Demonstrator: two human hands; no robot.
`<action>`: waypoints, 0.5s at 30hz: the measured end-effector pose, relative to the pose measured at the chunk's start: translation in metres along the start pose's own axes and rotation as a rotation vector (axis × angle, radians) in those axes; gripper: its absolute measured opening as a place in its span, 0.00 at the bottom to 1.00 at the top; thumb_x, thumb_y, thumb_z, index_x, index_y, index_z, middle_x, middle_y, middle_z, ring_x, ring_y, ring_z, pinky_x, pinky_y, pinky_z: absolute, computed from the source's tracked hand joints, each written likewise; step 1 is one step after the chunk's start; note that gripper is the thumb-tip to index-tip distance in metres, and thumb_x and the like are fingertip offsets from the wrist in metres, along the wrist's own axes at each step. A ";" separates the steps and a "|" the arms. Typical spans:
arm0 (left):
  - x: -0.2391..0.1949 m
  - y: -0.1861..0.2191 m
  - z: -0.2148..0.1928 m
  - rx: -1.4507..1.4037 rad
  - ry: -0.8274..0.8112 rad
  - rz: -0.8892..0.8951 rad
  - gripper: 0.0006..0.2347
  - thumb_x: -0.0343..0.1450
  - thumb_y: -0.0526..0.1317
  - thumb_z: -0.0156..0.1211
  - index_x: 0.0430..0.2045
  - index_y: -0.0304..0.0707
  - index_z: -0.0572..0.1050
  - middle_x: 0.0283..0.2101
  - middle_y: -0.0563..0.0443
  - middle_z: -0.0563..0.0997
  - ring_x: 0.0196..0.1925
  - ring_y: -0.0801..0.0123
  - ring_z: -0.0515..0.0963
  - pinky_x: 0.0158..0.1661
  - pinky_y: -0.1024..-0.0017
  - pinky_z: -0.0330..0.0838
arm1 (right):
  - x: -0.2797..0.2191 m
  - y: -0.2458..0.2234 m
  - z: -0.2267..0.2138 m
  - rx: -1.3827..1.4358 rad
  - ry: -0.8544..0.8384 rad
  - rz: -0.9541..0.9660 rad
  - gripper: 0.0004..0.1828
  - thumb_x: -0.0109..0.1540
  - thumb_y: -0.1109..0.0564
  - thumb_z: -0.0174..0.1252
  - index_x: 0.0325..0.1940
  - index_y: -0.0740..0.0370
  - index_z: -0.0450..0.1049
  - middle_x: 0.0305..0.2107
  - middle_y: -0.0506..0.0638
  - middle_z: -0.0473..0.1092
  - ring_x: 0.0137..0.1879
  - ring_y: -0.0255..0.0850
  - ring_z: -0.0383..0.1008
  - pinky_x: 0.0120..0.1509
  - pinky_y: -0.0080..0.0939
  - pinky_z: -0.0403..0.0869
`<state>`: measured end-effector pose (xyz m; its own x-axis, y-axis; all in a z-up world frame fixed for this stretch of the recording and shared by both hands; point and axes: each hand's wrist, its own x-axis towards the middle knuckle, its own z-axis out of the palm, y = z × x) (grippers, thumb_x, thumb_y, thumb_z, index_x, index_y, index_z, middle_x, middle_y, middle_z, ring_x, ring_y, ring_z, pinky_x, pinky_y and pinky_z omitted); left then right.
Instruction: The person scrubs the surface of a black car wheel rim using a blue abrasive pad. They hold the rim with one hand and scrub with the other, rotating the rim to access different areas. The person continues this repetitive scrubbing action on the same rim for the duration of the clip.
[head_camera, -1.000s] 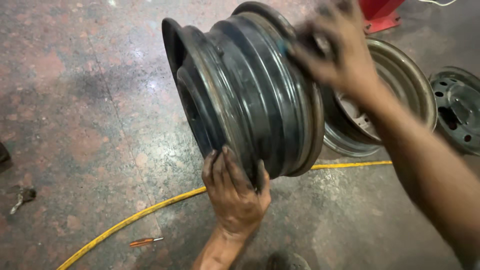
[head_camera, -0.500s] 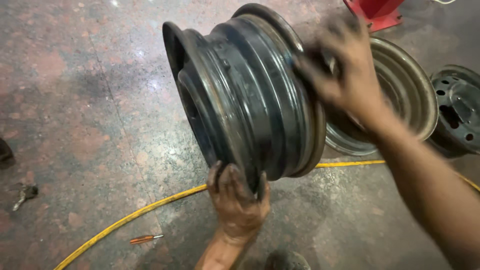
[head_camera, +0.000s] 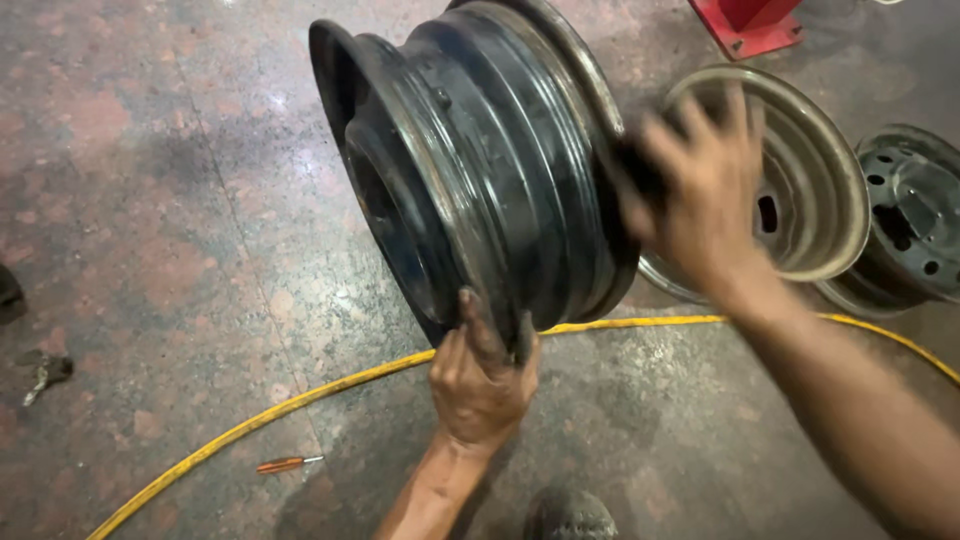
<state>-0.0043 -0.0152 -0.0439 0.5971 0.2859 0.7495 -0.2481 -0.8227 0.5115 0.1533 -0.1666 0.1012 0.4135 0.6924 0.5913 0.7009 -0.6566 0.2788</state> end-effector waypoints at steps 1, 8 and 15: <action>0.003 0.000 0.001 0.009 -0.009 -0.013 0.41 0.71 0.38 0.70 0.70 0.19 0.44 0.35 0.33 0.79 0.27 0.50 0.77 0.31 0.58 0.74 | 0.026 0.014 0.015 -0.068 0.045 -0.057 0.15 0.65 0.52 0.70 0.52 0.57 0.76 0.52 0.60 0.72 0.60 0.61 0.67 0.68 0.61 0.61; 0.045 -0.002 0.002 0.032 -0.003 -0.125 0.39 0.73 0.38 0.65 0.71 0.20 0.42 0.43 0.28 0.82 0.27 0.51 0.82 0.28 0.62 0.77 | 0.015 0.004 0.047 0.098 0.072 0.089 0.18 0.65 0.57 0.64 0.58 0.61 0.75 0.55 0.63 0.69 0.63 0.64 0.67 0.70 0.61 0.63; 0.042 0.001 0.005 -0.033 -0.024 -0.139 0.38 0.72 0.38 0.64 0.69 0.19 0.42 0.45 0.24 0.84 0.24 0.51 0.83 0.25 0.63 0.77 | -0.029 -0.006 0.043 -0.077 0.127 0.108 0.15 0.63 0.52 0.70 0.50 0.59 0.77 0.55 0.65 0.68 0.64 0.70 0.65 0.70 0.67 0.63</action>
<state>0.0244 -0.0064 -0.0146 0.6456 0.3838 0.6602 -0.1865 -0.7591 0.6237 0.1628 -0.1698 0.0500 0.4037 0.5761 0.7107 0.6074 -0.7497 0.2628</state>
